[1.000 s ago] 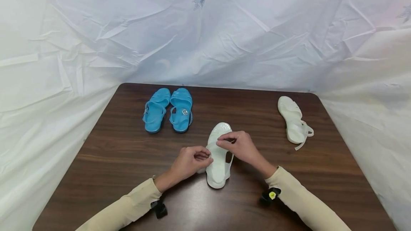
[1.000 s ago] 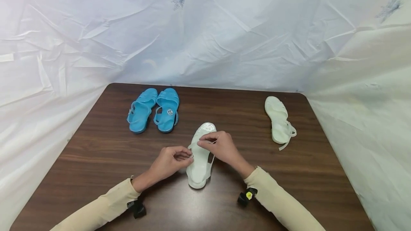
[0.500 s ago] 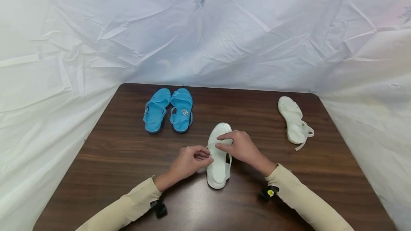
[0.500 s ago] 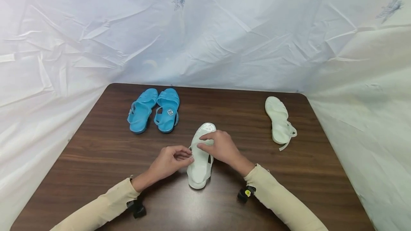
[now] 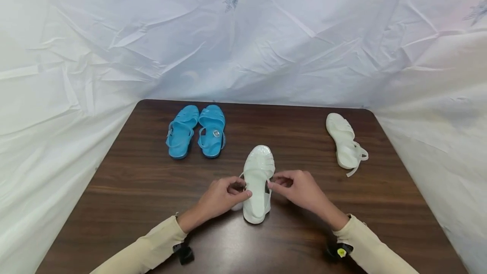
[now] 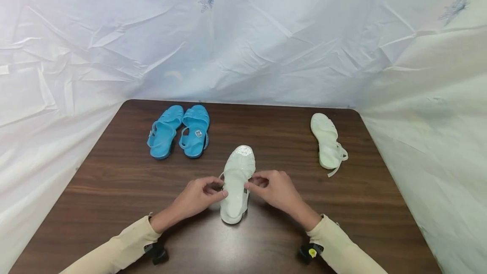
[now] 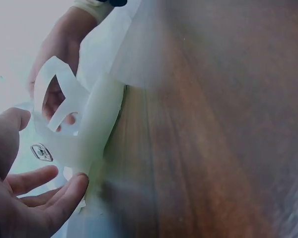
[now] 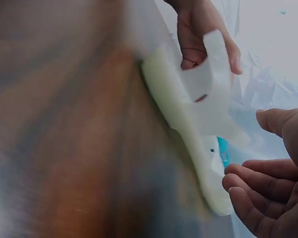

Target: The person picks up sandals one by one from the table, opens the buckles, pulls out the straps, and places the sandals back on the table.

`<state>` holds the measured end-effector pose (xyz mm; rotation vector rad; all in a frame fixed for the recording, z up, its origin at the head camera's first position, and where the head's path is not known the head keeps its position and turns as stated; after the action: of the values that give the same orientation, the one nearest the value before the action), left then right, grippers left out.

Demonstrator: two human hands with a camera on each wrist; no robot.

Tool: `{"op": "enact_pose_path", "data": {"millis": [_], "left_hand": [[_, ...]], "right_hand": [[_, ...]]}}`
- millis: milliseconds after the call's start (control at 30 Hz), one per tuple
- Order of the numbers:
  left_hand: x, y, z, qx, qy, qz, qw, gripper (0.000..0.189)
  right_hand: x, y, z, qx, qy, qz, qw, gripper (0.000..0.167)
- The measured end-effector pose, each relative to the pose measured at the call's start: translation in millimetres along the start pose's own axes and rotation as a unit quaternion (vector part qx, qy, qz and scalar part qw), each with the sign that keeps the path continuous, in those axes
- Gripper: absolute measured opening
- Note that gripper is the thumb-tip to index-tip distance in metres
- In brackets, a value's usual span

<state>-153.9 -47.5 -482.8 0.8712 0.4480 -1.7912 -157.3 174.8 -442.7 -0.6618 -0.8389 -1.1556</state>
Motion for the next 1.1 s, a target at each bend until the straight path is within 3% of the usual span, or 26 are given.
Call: {"op": "enact_pose_path", "data": {"millis": [233,500,633,800,1100], "left_hand": [[2.4,1.7,-4.8,0.018,0.001,0.011,0.9998,0.054],[-0.4,0.0,-10.2,0.006,0.025,0.003,0.9997,0.044],[-0.1,1.9,-12.6,0.006,0.077,0.001,0.9970,0.043],[-0.1,4.5,-16.5,0.013,0.153,0.003,0.9881,0.047],[-5.6,5.3,-19.8,0.017,0.235,0.014,0.9718,0.044]], "right_hand": [[-17,12.5,-21,0.043,-0.037,-0.029,0.9979,0.038],[-17,15.7,-39,0.083,-0.119,-0.015,0.9893,0.041],[-16,15.6,-39,0.078,-0.132,-0.009,0.9882,0.036],[-16,15.7,-38,0.076,-0.157,-0.012,0.9846,0.035],[-13,16.4,-32,0.060,-0.173,-0.021,0.9829,0.036]]}}
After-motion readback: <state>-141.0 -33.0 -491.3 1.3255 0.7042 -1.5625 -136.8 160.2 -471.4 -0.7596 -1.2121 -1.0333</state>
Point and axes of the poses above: each hand's wrist, its own y-axis away from the middle knuckle, its own z-axis out of the back of the hand, x = y × z, the point moved 7 cm from there along -y, towards the middle knuckle, and after that the axes turned 14 degrees about -y, right-handed, at the moved point
